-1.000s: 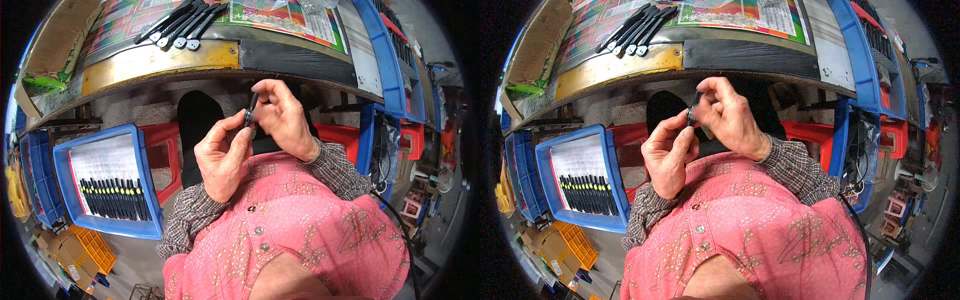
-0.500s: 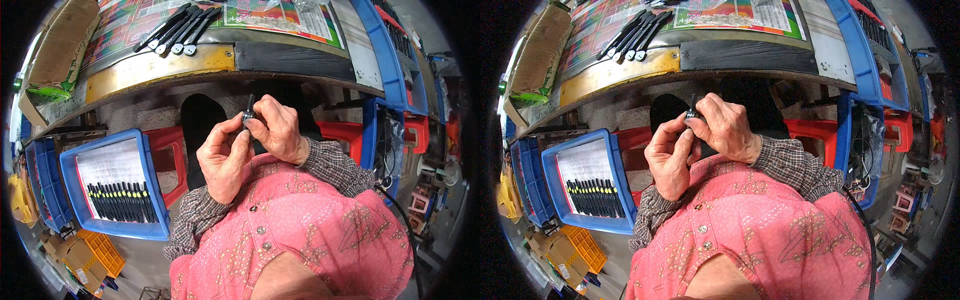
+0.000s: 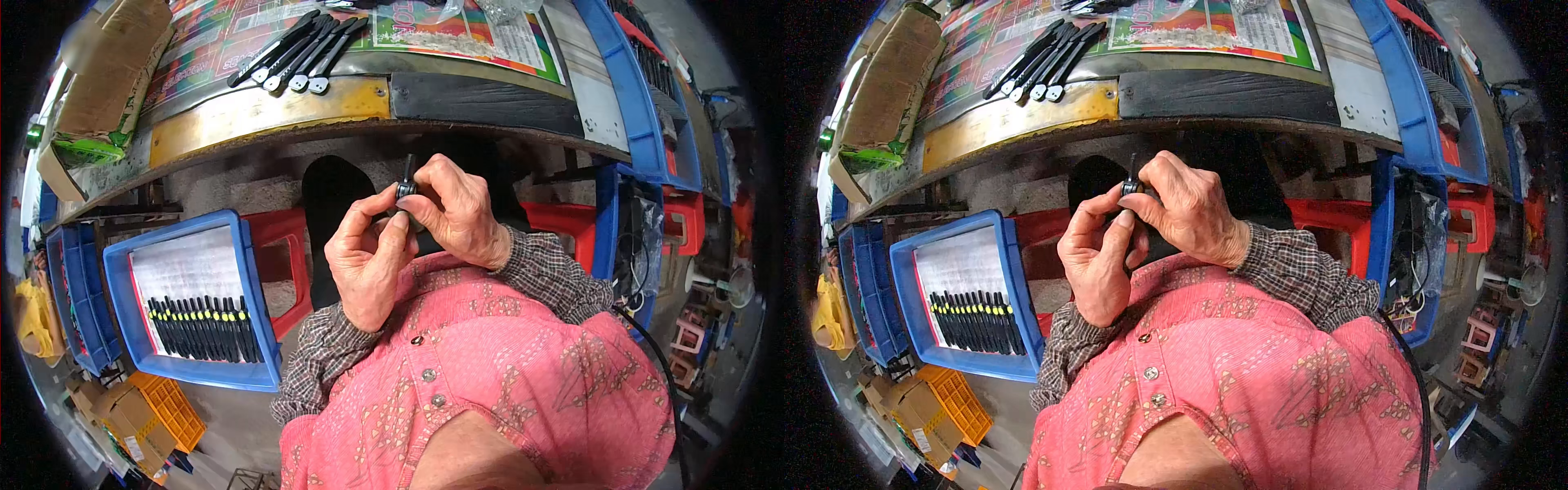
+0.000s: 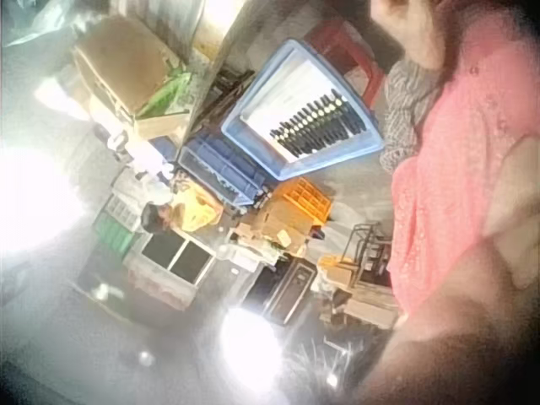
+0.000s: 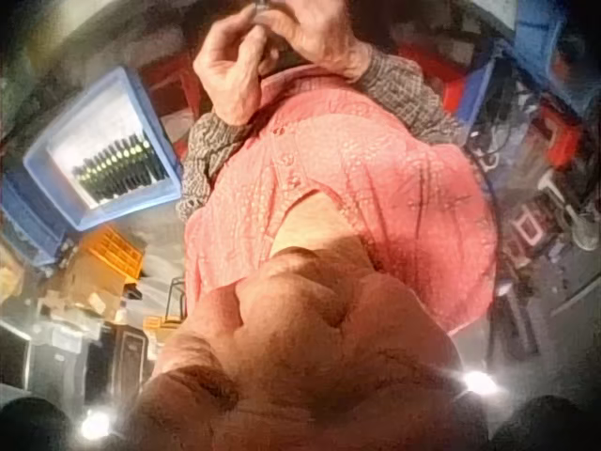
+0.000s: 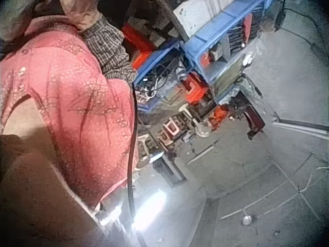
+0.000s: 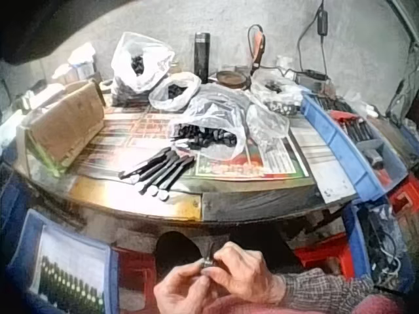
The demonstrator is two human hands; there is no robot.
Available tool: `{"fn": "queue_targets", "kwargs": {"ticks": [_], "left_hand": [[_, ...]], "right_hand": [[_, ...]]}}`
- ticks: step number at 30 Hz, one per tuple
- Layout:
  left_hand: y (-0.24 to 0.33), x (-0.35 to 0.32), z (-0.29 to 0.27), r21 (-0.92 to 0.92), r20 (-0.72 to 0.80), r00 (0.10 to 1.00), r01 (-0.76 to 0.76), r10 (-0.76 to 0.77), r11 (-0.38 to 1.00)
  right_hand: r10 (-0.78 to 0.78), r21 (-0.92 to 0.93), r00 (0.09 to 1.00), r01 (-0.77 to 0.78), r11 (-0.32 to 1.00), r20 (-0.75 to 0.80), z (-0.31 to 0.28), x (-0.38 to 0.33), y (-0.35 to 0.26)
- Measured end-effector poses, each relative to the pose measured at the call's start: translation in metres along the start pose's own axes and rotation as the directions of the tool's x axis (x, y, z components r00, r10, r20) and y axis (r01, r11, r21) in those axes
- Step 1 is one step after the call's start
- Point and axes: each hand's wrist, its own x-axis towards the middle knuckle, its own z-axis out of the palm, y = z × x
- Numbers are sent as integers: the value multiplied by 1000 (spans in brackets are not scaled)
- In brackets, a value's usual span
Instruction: The person assembles small plastic components by fitting pieces together by hand, then places the assembled parts into a blue storage bin.
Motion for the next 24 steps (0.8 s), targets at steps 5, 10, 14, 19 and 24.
{"fn": "queue_targets", "kwargs": {"ticks": [5,10,14,19,24], "left_hand": [[-1,-1,1,11,10,1000,-9,9,1000],[-4,0,3,9,-14,1000,-19,19,1000],[0,3,0,35,-9,1000,-22,22,999],[2,2,-8,17,-13,1000,-25,25,1000],[1,-2,-9,74,-30,999,-29,31,997]], "right_hand": [[-65,-75,997,61,995,-46,8,-1,5],[-31,-111,999,29,993,-15,9,-1,10],[9,-60,1000,-9,998,7,8,2,8],[2,43,1000,-3,999,23,10,10,2],[-90,-74,996,88,993,-20,15,8,0]]}}
